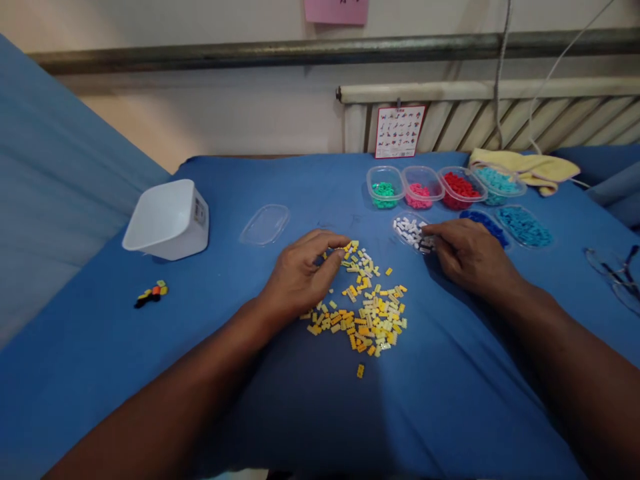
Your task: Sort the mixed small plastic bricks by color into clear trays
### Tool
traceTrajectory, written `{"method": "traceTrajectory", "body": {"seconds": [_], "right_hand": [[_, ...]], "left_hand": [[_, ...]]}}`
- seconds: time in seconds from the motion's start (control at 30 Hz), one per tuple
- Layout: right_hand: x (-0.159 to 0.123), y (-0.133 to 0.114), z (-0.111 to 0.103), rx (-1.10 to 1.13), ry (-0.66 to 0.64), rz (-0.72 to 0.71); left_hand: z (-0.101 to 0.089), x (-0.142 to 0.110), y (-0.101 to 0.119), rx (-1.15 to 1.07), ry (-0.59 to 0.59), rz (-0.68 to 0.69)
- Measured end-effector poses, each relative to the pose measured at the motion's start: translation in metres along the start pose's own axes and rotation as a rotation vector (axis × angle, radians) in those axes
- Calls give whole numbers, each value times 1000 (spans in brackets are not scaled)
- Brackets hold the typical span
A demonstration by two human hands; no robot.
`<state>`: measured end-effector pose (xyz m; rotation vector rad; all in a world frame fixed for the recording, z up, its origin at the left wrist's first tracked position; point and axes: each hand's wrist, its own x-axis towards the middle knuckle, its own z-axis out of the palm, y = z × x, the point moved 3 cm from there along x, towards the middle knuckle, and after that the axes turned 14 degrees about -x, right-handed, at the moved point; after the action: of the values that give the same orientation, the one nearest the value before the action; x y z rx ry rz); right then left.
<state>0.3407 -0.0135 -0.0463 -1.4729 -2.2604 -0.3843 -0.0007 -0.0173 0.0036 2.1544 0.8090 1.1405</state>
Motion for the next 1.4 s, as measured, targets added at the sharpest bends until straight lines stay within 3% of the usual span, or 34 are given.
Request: {"method": "traceTrajectory", "body": {"seconds": [0.13,0.23,0.3,0.47,0.67,0.8,1.0,1.17,1.33,1.4], "right_hand": [[-1,-4,-5,31,18,0],[-3,-10,-12,40,40,9],[-5,-15,-18,51,60,-24],[-6,-34,-33,137,99,-95],[0,-80,-25,340,-46,-308],[2,-93,-16,326,-114,-387],[2,-86,-21,387,-38,-327],[1,-89,-20,381,-43,-337],[3,-100,-16,352,-109,-408],[3,-104,-16,337,-128,-409]], "left_hand": [[1,-2,-4,116,-193,134],[5,-5,-4,152,-369,141],[4,-5,-4,167,-386,124],[0,-4,-5,141,-273,94],[20,-6,2,104,-503,169],[14,-3,5,110,-463,149],[13,-2,3,153,-401,126],[26,-4,-1,242,-486,143],[21,-4,-7,202,-302,171],[20,-4,-9,214,-308,165]]}}
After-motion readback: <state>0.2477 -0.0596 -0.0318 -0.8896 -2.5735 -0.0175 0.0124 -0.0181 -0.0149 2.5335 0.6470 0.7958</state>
